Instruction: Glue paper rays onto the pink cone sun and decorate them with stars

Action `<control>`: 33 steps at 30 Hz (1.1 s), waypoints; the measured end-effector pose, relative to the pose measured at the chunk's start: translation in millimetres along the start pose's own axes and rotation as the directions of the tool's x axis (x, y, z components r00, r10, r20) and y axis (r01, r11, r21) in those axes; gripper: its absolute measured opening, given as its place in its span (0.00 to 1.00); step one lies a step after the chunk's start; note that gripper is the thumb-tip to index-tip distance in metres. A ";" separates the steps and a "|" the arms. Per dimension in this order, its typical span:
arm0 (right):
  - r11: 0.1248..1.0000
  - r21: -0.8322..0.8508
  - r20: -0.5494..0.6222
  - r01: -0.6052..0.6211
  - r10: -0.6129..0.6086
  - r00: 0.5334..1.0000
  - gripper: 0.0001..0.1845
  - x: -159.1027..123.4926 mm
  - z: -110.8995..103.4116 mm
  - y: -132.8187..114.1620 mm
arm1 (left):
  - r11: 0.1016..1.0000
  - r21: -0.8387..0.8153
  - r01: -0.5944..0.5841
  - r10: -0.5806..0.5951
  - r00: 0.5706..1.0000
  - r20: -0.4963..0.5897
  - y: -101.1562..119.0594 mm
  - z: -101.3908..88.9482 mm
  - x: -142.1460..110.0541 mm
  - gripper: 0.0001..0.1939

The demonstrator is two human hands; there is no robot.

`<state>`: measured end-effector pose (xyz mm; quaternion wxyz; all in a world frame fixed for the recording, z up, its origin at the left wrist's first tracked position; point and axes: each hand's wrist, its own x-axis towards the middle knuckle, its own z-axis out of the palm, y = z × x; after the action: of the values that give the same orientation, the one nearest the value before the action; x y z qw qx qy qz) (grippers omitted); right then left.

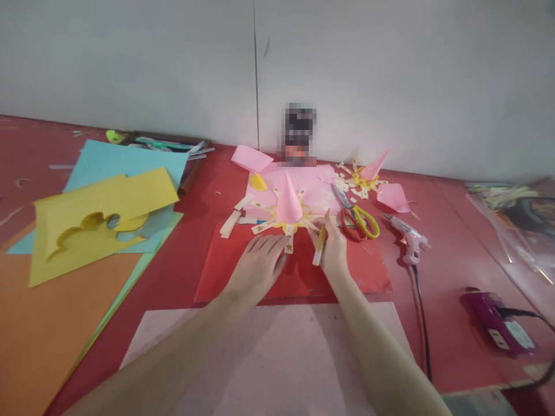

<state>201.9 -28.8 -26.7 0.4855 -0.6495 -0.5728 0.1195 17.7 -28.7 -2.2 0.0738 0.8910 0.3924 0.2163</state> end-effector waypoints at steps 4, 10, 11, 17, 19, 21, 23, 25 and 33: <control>0.998 0.057 -0.023 -0.037 0.038 0.999 0.11 0.8 -3.3 -11.2 | 1.000 -0.011 0.007 -0.007 1.000 0.020 -0.8 0.7 -0.4 0.18; 0.995 0.098 -0.051 -0.013 0.018 0.999 0.09 2.5 -6.6 -12.9 | 0.999 -0.029 -0.046 0.045 0.999 -0.017 -0.3 0.1 -0.5 0.17; 0.993 0.119 -0.059 -0.001 0.008 0.998 0.08 2.3 -6.2 -12.9 | 0.997 -0.035 -0.068 0.067 0.997 -0.032 0.4 -0.3 -0.5 0.17; 0.978 0.210 -0.034 -0.001 0.009 0.999 0.05 -4.5 -4.0 -24.1 | 0.986 -0.057 -0.154 0.149 0.986 -0.079 4.7 -3.4 -0.6 0.16; 0.974 0.224 -0.012 -0.008 0.011 1.000 0.05 -7.0 -3.9 -28.6 | 0.993 -0.044 -0.107 0.103 0.991 -0.081 4.5 -5.2 -0.3 0.16; 0.970 0.241 0.004 -0.021 0.020 1.000 0.05 -8.3 -4.1 -31.4 | 0.999 -0.011 -0.043 0.041 0.993 -0.108 4.0 -8.1 0.2 0.16; 0.967 0.253 0.008 -0.041 0.040 0.999 0.05 -8.6 -4.2 -32.6 | 1.000 0.021 0.015 -0.011 0.986 -0.166 4.1 -11.4 0.5 0.15; 0.966 0.252 0.004 -0.052 0.053 0.999 0.06 -8.4 -4.0 -32.5 | 0.998 0.030 0.046 -0.039 0.974 -0.225 5.0 -13.9 0.7 0.13; 0.913 0.404 -0.039 -0.056 0.078 0.996 0.07 -9.5 2.5 -29.8 | 0.988 -0.151 -0.019 0.017 1.000 -0.014 5.4 -5.1 0.1 0.20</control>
<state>178.4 -39.6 -8.8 0.6197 -0.5581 -0.4999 0.2337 19.2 -32.5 4.1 0.1365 0.8850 0.3673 0.2516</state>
